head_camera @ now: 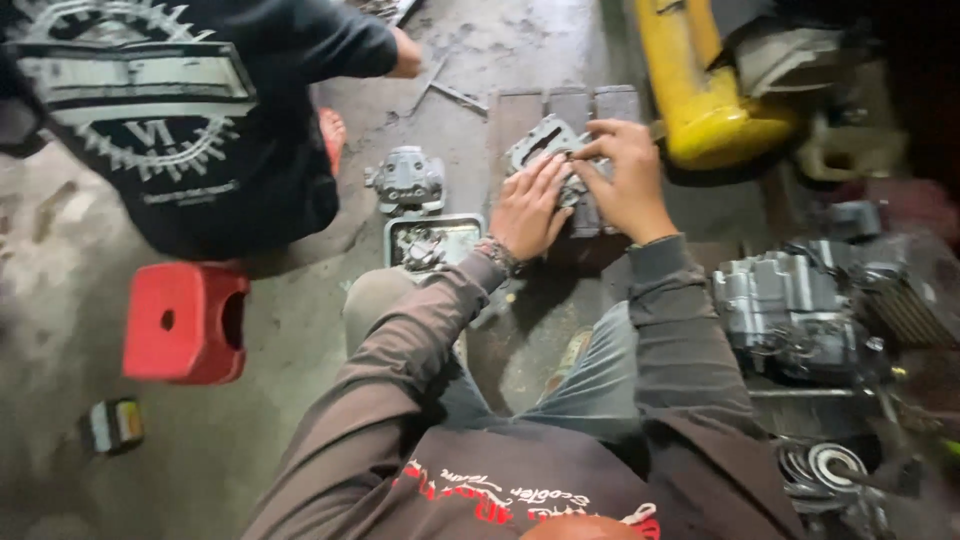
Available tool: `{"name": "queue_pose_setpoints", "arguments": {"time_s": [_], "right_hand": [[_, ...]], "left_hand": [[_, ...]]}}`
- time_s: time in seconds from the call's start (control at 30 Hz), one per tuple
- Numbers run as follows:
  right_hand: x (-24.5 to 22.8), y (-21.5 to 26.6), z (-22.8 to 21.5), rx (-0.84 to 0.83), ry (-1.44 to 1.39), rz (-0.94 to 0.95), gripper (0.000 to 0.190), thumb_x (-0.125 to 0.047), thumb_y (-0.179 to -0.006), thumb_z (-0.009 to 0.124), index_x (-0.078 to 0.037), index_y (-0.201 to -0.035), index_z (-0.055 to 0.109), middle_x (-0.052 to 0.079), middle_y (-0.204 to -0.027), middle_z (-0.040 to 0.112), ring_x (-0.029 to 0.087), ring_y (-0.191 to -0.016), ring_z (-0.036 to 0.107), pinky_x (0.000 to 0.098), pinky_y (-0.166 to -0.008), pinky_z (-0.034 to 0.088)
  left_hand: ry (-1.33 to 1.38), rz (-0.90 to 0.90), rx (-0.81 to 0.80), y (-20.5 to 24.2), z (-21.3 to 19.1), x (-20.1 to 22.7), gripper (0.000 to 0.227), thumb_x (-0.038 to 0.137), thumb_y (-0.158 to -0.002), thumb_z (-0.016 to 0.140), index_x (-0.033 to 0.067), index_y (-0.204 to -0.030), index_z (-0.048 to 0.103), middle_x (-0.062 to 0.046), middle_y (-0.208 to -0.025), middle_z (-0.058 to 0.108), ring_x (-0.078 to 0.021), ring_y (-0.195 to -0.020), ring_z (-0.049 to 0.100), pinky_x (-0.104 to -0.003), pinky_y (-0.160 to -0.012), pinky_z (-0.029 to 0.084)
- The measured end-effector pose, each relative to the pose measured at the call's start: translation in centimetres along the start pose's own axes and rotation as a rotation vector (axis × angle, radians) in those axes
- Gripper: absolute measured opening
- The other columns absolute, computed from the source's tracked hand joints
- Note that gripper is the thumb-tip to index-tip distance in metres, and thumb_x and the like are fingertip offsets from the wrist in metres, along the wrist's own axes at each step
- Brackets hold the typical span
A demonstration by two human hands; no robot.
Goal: The person sits on the floor and assembles a metallic engine component, likely a cylinder head, by hand. They insert and adjust small internal parts, such as valves or pins, into the component while holding it steady.
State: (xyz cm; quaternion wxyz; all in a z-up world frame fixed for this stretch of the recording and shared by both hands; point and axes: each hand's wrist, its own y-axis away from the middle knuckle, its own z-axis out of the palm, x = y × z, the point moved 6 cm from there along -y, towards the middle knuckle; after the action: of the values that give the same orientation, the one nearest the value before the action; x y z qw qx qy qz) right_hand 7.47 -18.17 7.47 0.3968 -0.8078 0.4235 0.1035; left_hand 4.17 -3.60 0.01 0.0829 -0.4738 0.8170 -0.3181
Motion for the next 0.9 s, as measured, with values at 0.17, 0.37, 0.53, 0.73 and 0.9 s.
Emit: {"name": "queue_pose_setpoints", "arguments": {"time_s": [0.17,0.37,0.53,0.73,0.9], "right_hand": [[-1.1,-0.5,-0.4,0.085,0.156,0.045,0.026,-0.032,-0.081,0.089,-0.019,-0.085,0.066,0.005,-0.126,0.062,0.03,-0.126,0.053,0.0472,-0.103,0.037],[-1.4,-0.1,-0.4,-0.014,0.05,0.021,0.015,-0.018,-0.086,0.078,-0.026,-0.098,0.076,0.001,-0.133,0.063,0.027,-0.133,0.052,0.0434,-0.106,0.037],[-0.7,0.1,-0.5,-0.022,0.007,0.031,0.021,-0.016,-0.085,0.079,-0.028,-0.103,0.078,0.001,-0.132,0.066,0.027,-0.133,0.054,0.0427,-0.106,0.039],[0.4,0.0,0.8,-0.056,-0.138,0.046,0.015,-0.013,-0.087,0.078,-0.024,-0.097,0.077,-0.001,-0.129,0.07,0.028,-0.133,0.056,0.0445,-0.11,0.04],[-0.3,-0.4,0.2,0.097,0.089,0.087,0.036,-0.039,-0.077,0.092,-0.022,-0.077,0.061,-0.002,-0.114,0.066,0.026,-0.121,0.057,0.0455,-0.101,0.039]], "left_hand": [[0.011,0.032,0.01,-0.2,0.1,0.0,0.058,0.042,-0.095,0.063,0.0081,-0.141,0.056,-0.009,-0.153,0.05,-0.0244,-0.143,0.044,-0.04,-0.114,0.033],[0.015,0.02,-0.021,-0.2,-0.5,0.2,0.061,0.043,-0.096,0.063,0.009,-0.145,0.052,-0.008,-0.153,0.05,-0.0238,-0.144,0.044,-0.04,-0.113,0.033],[0.018,0.051,-0.032,-0.2,-0.1,0.4,0.062,0.041,-0.096,0.065,0.0057,-0.145,0.053,-0.012,-0.152,0.051,-0.0264,-0.144,0.043,-0.041,-0.112,0.033],[0.029,0.052,0.01,0.0,-0.4,0.1,0.058,0.04,-0.094,0.068,0.0048,-0.138,0.058,-0.012,-0.148,0.054,-0.0271,-0.142,0.045,-0.041,-0.111,0.034],[0.01,0.039,-0.013,0.0,0.4,-0.3,0.06,0.041,-0.094,0.065,0.0078,-0.143,0.055,-0.009,-0.154,0.05,-0.0258,-0.144,0.043,-0.041,-0.113,0.034]]}}
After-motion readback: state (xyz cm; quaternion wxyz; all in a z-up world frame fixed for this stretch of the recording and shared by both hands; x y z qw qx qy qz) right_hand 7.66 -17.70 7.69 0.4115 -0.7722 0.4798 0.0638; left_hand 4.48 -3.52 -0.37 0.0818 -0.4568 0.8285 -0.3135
